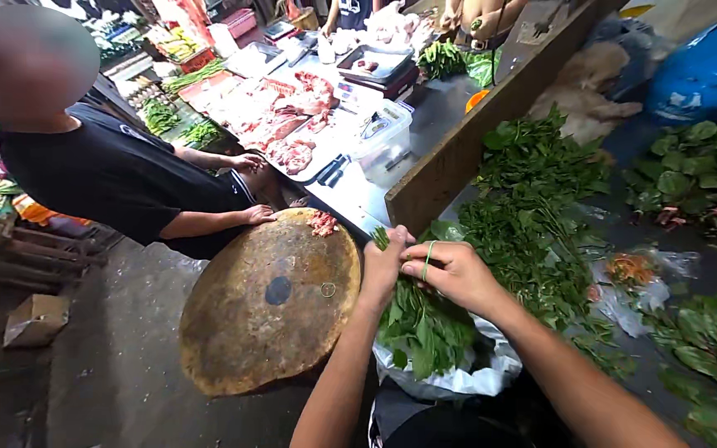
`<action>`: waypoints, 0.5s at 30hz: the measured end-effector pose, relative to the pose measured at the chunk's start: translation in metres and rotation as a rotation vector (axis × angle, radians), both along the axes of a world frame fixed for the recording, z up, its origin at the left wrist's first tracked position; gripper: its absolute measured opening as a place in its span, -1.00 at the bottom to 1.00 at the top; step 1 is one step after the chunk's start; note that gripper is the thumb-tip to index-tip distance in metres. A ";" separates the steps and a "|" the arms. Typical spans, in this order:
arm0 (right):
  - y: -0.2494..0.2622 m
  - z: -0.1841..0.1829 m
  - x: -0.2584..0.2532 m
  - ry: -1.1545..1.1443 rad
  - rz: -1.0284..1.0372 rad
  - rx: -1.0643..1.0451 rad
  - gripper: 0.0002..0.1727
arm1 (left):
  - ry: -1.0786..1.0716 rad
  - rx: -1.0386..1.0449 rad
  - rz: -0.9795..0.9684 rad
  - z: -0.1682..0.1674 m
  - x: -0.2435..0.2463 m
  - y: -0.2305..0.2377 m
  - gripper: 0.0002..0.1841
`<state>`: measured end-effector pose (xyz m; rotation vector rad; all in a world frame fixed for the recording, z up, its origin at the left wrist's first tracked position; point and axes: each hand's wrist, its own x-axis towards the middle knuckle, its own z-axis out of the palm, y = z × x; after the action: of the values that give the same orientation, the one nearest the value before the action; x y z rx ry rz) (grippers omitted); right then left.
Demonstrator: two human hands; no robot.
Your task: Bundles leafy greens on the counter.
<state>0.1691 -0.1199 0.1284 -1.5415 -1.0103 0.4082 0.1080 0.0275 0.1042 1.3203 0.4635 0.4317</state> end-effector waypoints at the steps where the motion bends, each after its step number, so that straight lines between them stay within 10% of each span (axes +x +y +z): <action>1: 0.003 -0.006 0.003 0.034 -0.041 0.003 -0.75 | 0.009 -0.022 -0.033 -0.001 0.002 -0.004 -0.70; 7: -0.004 -0.003 0.013 0.217 -0.033 -0.112 -0.80 | -0.019 -0.018 -0.328 -0.017 0.006 -0.005 -0.19; 15: -0.015 -0.033 0.022 -0.088 -0.093 -0.075 -0.78 | -0.002 -0.042 -0.811 -0.030 -0.002 0.010 -0.54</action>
<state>0.1912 -0.1348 0.0956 -1.6792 -0.9962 0.3187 0.1062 0.0371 0.0744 1.3472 -0.0867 -0.2518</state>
